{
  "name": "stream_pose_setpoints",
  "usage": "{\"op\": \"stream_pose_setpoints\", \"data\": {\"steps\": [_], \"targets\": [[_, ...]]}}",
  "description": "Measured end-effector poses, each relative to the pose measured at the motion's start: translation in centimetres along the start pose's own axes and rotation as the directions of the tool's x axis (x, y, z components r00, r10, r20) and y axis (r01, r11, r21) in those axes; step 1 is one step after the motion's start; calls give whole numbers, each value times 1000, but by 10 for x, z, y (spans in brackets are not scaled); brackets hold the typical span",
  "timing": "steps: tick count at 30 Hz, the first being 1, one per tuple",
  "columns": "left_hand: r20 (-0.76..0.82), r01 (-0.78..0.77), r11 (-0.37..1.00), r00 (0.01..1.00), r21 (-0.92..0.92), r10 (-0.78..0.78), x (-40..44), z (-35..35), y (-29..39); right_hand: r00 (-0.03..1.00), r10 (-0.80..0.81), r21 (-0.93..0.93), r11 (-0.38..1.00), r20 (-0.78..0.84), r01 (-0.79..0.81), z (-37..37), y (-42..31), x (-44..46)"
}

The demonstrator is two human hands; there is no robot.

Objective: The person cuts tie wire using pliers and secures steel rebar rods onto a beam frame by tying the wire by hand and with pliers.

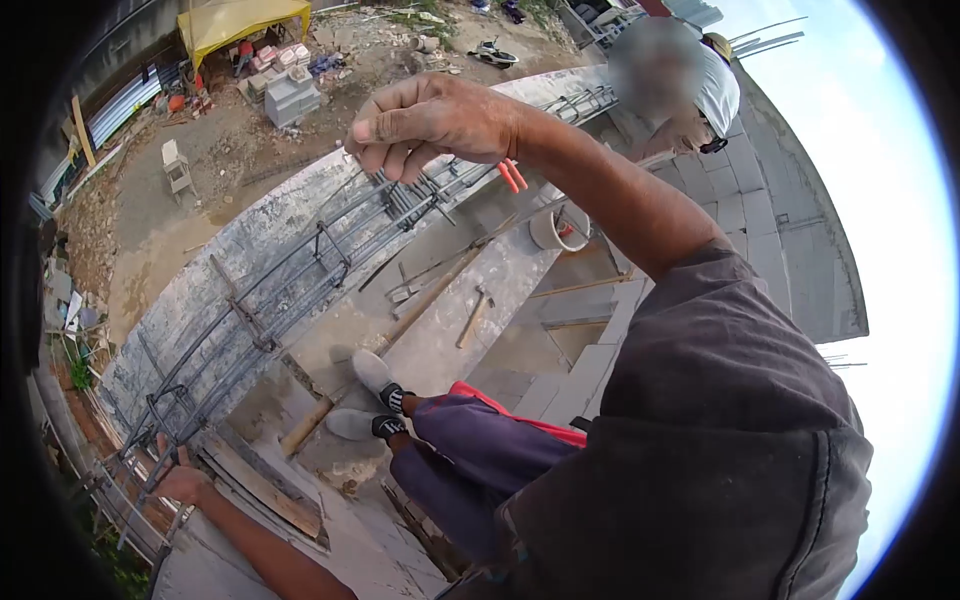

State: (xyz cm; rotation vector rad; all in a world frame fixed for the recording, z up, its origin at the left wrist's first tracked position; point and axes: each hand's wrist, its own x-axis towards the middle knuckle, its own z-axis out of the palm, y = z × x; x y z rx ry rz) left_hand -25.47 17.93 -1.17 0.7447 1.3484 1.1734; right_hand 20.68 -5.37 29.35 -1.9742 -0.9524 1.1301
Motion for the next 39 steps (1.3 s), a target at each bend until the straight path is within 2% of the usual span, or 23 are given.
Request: {"op": "stream_pose_setpoints", "data": {"steps": [2,5,7,10,12,14,16,18,19,20,21,23,24,25,26,27,30,32,33,36,37,38,39], "targets": [[-43,53,997,998,63,-50,3,-1,-4,941,312,130,936,135,-328,-28,55,-56],[2,31,999,1000,9,-31,11,-10,-11,757,645,-288,748,103,-598,-46,141,-113],[-39,-50,999,998,-13,50,-8,6,1,738,668,-362,668,-95,-651,-69,218,-132],[-96,-45,988,995,-146,32,6,-5,-7,816,315,-424,732,-484,-534,-107,315,-129],[-148,-61,982,988,-178,35,1,6,-4,707,381,-261,741,-596,-619,-126,346,-100],[-237,-137,983,966,-120,106,-46,45,14,680,240,-415,639,-693,-648,-141,397,-62],[-226,-218,949,960,-227,166,-57,52,7,714,226,-406,693,-663,-596,-139,406,-29],[-247,-156,978,962,-137,119,-56,46,-3,786,220,-584,561,-578,-586,-139,420,4],[-250,-183,983,953,-16,173,-53,37,-11,853,198,-738,431,-484,-519,-137,407,11],[-57,-235,972,970,12,235,-41,11,-19,788,471,-593,524,-397,-612,-173,483,29],[-263,-241,953,922,184,284,-53,26,-19,825,304,-581,596,-476,-555,-190,521,26],[-250,-250,952,924,178,289,-32,3,-24,811,-61,-620,678,-583,-394,-220,589,21],[-226,-265,951,928,158,296,-23,-6,-27,797,185,-310,852,-574,-421,-196,527,4],[-217,-297,882,894,367,391,-33,7,-17,736,421,42,880,-531,-473,-166,455,-13],[-184,-295,782,870,549,458,-34,16,-14,817,358,245,930,-452,-272,-151,440,-40],[-172,-295,768,870,568,462,-19,8,-18,860,372,248,922,-351,-298,-146,430,-66],[-138,-241,711,892,661,430,13,-19,-31,809,477,506,820,-343,-269,-85,371,-150],[-124,-142,628,925,766,360,6,-6,-15,825,524,505,782,-213,-366,-58,318,-201],[-168,-129,754,938,645,304,2,3,-7,790,508,456,826,-343,-333,-45,323,-228],[-241,-179,785,891,593,385,4,12,-9,862,457,373,855,-219,-359,-25,223,-236],[-218,-291,744,836,601,503,18,5,-23,896,414,356,871,-160,-339,-21,177,-217],[-151,-285,587,799,757,582,28,-4,-37,923,371,340,885,-101,-318,-19,146,-196],[-68,-261,404,764,877,642,27,-6,-39,969,224,277,942,-103,-189,-24,138,-172]]}}
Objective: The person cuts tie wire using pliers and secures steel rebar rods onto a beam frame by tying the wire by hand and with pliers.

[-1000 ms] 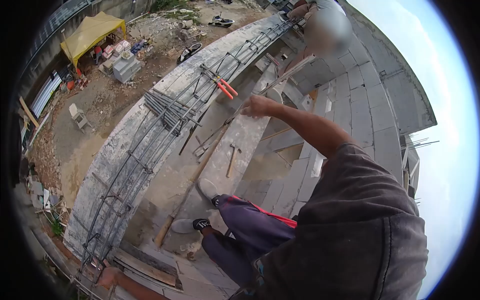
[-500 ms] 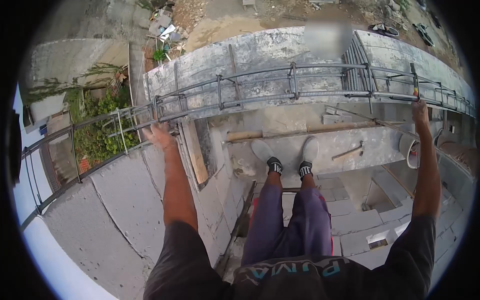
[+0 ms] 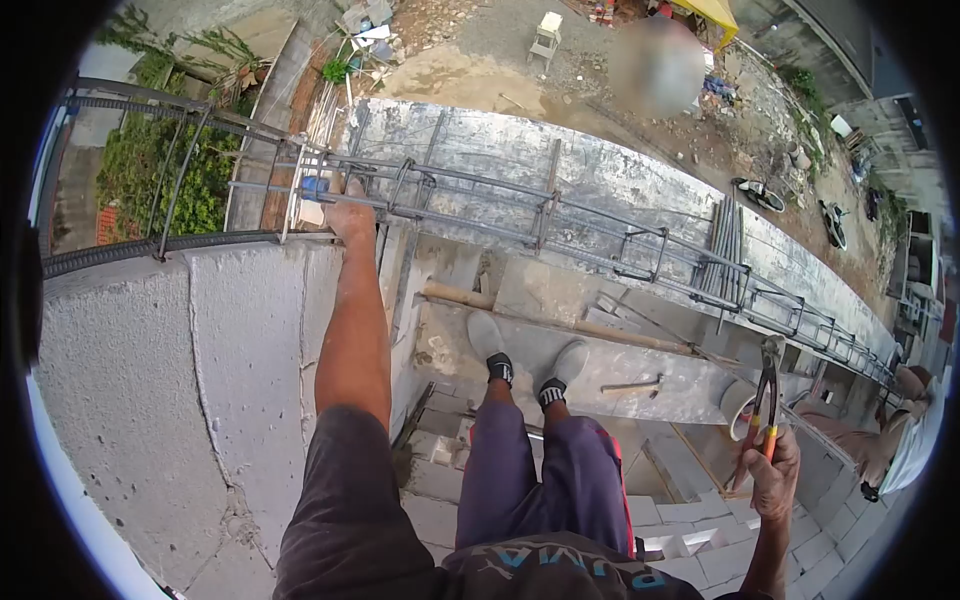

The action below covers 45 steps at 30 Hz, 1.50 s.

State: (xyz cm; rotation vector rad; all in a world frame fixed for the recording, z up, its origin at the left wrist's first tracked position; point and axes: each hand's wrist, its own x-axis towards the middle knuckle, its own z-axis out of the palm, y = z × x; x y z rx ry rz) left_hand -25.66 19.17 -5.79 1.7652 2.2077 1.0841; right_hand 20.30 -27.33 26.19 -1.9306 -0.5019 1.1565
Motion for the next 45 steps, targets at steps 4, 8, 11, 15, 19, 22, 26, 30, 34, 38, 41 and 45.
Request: {"op": "stream_pose_setpoints", "data": {"steps": [4,8,11,15,19,22,26,30,34,38,41,45], "targets": [[353,-398,627,913,670,203,3,24,-42,908,-269,-435,810,320,394,69,-127,118],[449,-361,774,886,520,112,1,1,-15,671,-386,-739,-46,633,672,222,-226,205],[643,-442,739,766,509,15,5,-13,-1,370,-439,-558,-458,819,692,315,-225,285],[639,-389,820,769,420,37,5,21,-32,593,-170,-580,-531,787,618,429,-227,307],[635,-353,842,772,409,16,6,27,-37,421,-220,-437,-721,880,537,468,-204,308],[612,-318,858,791,403,5,4,35,-42,358,-160,-328,-813,920,480,484,-195,305],[533,-192,890,844,414,-66,-8,75,-79,269,-117,-244,-825,956,510,495,-178,310],[665,-259,881,742,396,-81,11,24,-34,248,-167,-277,-807,954,522,499,-170,305],[620,-232,883,780,409,-83,8,31,-36,214,-246,-325,-771,945,548,491,-171,311],[665,-273,876,743,398,-70,12,13,-21,89,-272,-270,-752,958,602,495,-178,328],[634,-280,861,771,425,-62,9,19,-27,9,-244,-201,-778,970,596,505,-188,330],[598,-255,852,797,458,-83,7,24,-27,-81,-164,-94,-834,983,543,517,-204,332]]}}
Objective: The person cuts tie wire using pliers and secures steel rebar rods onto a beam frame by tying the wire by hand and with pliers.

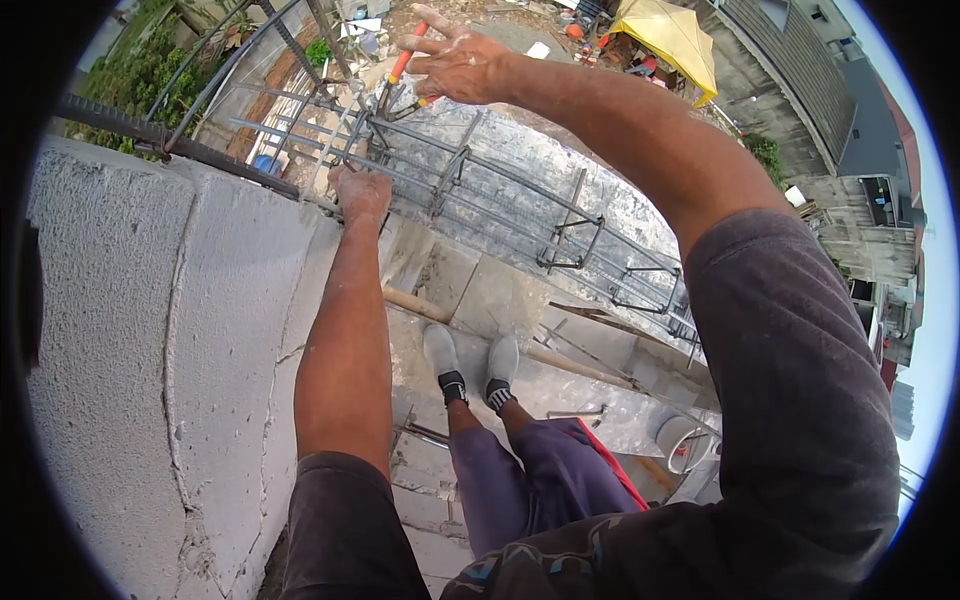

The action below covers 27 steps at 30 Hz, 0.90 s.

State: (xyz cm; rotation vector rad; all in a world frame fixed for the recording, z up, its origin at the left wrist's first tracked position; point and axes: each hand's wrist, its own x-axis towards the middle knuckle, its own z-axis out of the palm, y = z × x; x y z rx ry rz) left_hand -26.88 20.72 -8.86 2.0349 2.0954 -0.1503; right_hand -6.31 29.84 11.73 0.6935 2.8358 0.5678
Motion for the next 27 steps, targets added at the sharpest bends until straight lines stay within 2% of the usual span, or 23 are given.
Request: {"op": "stream_pose_setpoints", "data": {"steps": [7,12,16,18,22,27], "targets": [[81,-48,998,995,-32,51,-2,-9,-3,976,-216,-137,967,14,216,-17,22,22],[59,-22,999,998,-43,24,0,3,-4,944,-321,-186,926,78,330,-27,29,40],[52,-23,1000,998,-19,24,5,16,-6,926,-352,-187,909,134,372,-31,34,47],[38,-20,999,999,-28,21,6,19,-6,914,-405,-171,899,21,402,-29,39,43],[-37,-12,989,999,-150,6,1,18,-9,909,-417,-175,894,9,412,-26,40,45],[-3,-13,996,1000,-92,13,1,13,-6,906,-423,-163,892,20,421,-25,40,48]]}}
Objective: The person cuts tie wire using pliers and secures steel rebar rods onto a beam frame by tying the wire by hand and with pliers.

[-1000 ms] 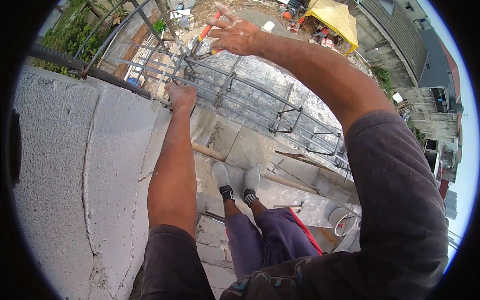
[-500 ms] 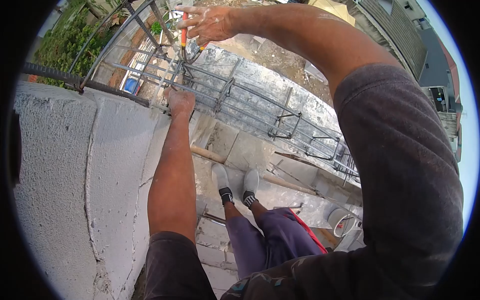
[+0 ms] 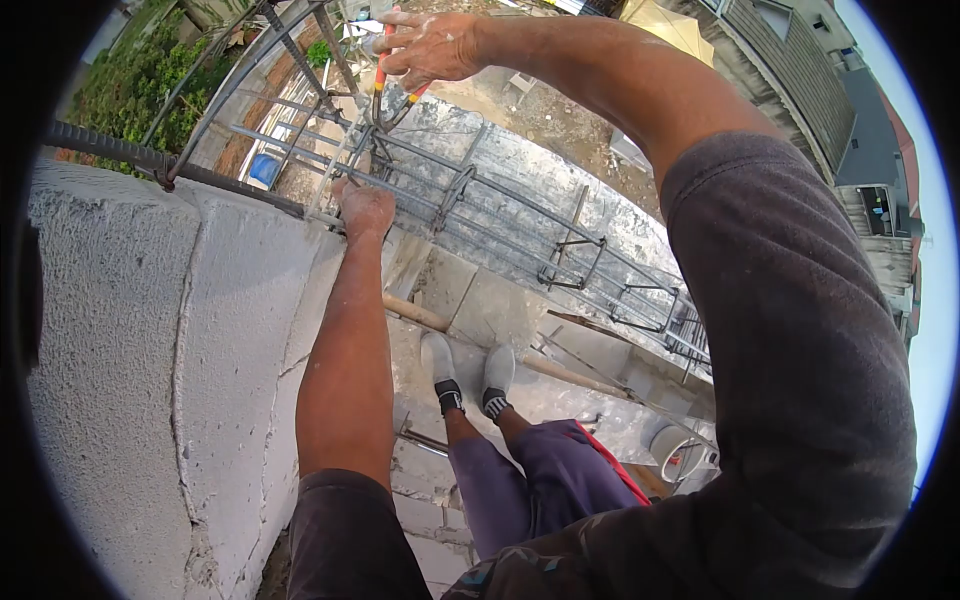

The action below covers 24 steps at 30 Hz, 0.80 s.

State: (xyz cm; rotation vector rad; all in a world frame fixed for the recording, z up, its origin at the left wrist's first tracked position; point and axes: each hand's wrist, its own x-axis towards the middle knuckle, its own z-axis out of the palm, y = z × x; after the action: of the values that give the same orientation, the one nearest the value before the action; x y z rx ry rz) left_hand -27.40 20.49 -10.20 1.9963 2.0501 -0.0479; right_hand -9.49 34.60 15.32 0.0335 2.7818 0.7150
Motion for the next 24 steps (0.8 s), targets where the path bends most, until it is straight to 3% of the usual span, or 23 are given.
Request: {"op": "stream_pose_setpoints", "data": {"steps": [5,9,13,15,17,20,24], "targets": [[-121,-2,986,992,-169,-18,-13,-20,8,1000,-25,10,1000,12,25,-1,1,6],[9,15,1000,1000,-6,-15,-3,-7,5,999,-43,21,999,29,43,-3,4,10],[-52,65,981,996,-180,-75,5,9,-2,997,-56,42,998,49,54,-3,6,10],[-3,56,981,998,-187,-58,8,13,-5,997,-59,47,997,54,57,-4,7,11],[171,10,996,985,-93,6,-16,-49,15,996,-65,56,997,61,62,-3,8,12],[-9,39,975,999,-218,-42,-15,-34,12,996,-66,65,996,59,63,-3,10,13],[-151,56,968,984,-246,-95,4,14,-1,996,-65,78,995,61,60,-4,11,13]]}}
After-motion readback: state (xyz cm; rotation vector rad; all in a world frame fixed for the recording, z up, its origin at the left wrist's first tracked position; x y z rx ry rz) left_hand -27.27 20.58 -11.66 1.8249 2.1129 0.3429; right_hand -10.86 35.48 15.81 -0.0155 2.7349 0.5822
